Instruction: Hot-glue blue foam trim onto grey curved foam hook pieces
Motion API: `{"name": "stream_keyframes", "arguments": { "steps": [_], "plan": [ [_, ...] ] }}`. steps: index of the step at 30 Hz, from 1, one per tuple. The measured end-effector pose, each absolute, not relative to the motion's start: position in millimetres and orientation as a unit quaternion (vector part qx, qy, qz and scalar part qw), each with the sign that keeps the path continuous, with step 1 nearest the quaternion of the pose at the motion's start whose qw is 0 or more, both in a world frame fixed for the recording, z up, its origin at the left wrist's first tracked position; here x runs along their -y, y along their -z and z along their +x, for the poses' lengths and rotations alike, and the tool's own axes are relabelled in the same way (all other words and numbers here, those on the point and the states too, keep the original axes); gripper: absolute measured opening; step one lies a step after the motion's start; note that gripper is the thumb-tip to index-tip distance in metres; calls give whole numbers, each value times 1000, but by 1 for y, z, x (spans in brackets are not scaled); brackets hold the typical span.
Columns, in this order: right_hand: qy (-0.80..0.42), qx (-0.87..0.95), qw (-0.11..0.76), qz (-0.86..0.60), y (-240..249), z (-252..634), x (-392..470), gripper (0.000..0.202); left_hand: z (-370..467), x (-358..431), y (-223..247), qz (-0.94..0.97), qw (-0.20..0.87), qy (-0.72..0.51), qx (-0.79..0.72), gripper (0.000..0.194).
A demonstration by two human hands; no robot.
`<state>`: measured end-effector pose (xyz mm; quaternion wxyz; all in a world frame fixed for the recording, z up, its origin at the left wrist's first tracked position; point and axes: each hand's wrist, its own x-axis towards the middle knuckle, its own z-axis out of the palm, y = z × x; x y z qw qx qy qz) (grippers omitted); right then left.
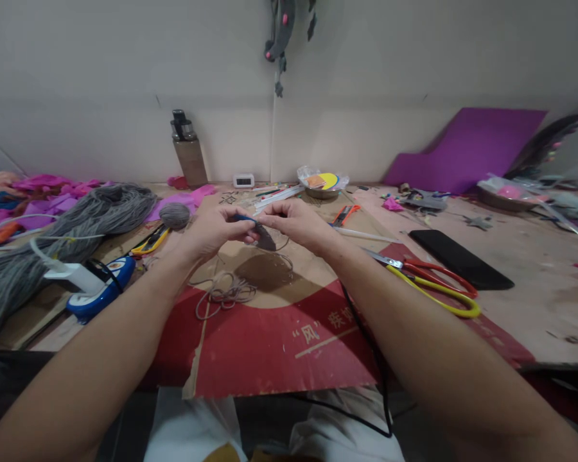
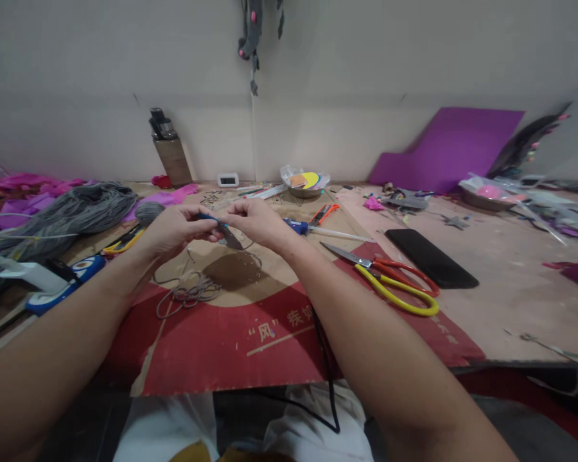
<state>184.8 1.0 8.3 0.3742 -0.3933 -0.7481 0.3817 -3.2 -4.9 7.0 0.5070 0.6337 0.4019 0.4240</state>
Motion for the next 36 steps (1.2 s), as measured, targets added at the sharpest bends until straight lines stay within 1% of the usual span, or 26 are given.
{"name": "stream_keyframes", "arguments": {
  "steps": [5,12,17,20,23,26,28,31,36],
  "plan": [
    [-395,740,392,-377,-6,185,-3,22,-4,4,-6,652,480,-441,-387,20],
    [-383,713,453,-373,-2,180,-3,26,-2,1,-4,643,441,-500,-377,44],
    [-400,683,482,-375,0,176,-2,22,1,4,-4,609,468,-506,-392,58],
    [-403,672,493,-379,3,174,-4,21,6,5,-1,580,480,-527,-395,54],
    [-401,660,506,-384,5,172,-4,21,10,6,3,553,470,-553,-409,48],
    [-395,645,518,-400,7,169,-2,20,12,6,5,532,453,-570,-433,47],
    [-387,639,522,-412,7,168,-1,19,12,7,6,542,438,-562,-445,42],
    [-370,642,532,-409,10,167,-1,18,11,8,6,590,422,-519,-452,29],
    [-354,646,540,-407,14,164,-1,17,13,11,7,609,401,-515,-451,25]
  ]
}}
